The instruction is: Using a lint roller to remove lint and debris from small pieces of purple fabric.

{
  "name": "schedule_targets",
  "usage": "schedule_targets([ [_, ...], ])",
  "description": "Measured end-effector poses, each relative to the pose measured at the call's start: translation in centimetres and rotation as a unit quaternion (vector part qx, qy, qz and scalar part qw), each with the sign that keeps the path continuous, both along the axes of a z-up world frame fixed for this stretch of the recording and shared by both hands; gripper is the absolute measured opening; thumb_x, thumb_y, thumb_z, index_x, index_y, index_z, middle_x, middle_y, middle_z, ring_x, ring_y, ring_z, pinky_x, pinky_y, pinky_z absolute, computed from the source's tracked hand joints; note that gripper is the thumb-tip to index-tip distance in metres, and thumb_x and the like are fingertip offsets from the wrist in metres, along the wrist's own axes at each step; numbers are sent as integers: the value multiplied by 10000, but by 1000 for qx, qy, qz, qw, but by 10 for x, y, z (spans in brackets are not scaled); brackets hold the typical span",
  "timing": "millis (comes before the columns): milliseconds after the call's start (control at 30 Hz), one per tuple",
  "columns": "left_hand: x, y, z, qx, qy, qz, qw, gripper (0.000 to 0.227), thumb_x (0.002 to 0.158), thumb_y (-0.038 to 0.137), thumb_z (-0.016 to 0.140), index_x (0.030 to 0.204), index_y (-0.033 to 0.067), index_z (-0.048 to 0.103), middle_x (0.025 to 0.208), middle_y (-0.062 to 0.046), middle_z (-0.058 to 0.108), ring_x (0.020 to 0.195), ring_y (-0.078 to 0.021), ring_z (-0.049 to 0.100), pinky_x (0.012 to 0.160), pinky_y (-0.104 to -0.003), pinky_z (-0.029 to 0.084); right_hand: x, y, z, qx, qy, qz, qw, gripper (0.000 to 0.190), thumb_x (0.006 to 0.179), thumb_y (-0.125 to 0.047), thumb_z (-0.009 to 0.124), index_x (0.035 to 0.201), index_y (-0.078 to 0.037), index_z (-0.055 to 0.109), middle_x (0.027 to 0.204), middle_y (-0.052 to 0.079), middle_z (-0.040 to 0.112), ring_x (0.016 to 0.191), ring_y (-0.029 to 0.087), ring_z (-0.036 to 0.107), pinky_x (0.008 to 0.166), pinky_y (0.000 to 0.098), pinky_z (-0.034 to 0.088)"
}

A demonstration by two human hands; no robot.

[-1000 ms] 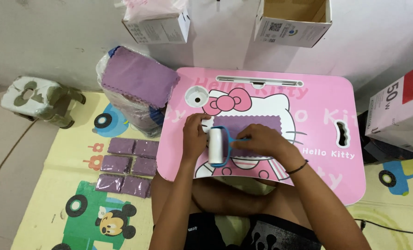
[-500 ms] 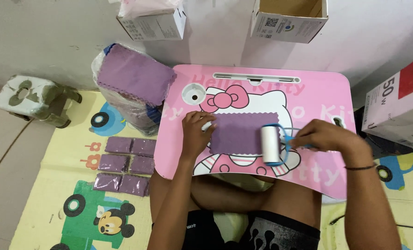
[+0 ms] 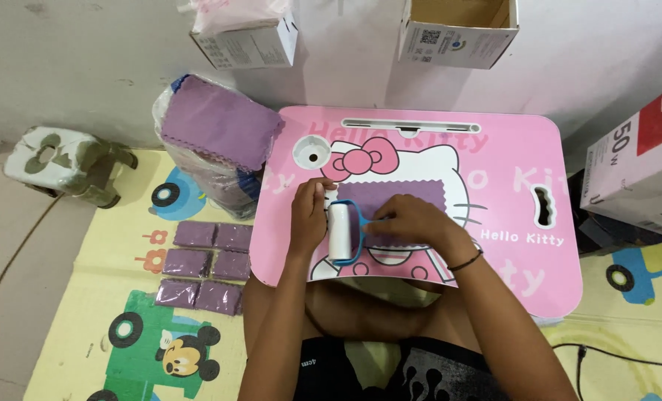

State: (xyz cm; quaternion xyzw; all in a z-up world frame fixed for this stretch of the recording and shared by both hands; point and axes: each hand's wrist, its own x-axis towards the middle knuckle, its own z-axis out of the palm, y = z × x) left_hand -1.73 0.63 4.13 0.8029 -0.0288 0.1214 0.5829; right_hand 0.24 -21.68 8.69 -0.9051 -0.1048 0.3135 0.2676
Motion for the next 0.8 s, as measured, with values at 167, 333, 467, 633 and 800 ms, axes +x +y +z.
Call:
schedule_targets([
  [167,3,3,-9,9,-5,-13,1000,314,1112,215,379,1075,138,681,998,-54,732,1144,-283,597,1069,-448,412,2,-23,-8,53,31,-28,998,314,768,-449,719,854,-175,847,758,99,778,755,281,734,735,376,565],
  [333,9,4,-28,117,-42,-28,992,179,1045,203,558,1089,209,731,1050,17,744,1141,-233,584,1076,-427,372,1,-100,1,57,52,-45,996,291,759,-389,742,675,-115,795,568,109,657,617,248,595,641,384,487],
  [467,9,0,-31,165,-54,-32,984,155,930,178,701,1043,264,765,1085,83,755,1169,-192,553,1095,-422,327,-11,-152,24,-24,58,-117,991,270,745,-328,739,675,-77,812,575,130,646,618,259,600,675,362,501],
  [633,10,-2,-33,201,-59,-50,976,207,869,206,753,1061,282,761,1121,106,748,1188,-190,533,1105,-444,303,-43,-144,94,-168,25,-134,976,342,791,-441,732,892,-169,914,577,146,698,697,278,704,750,383,556],
  [800,11,-5,-34,253,-111,-38,960,271,920,398,702,1133,244,765,1245,115,688,1160,-227,495,1035,-406,330,-71,-133,74,58,-42,-260,963,655,909,-211,707,1488,-301,414,680,72,458,580,190,385,492,343,337],
])
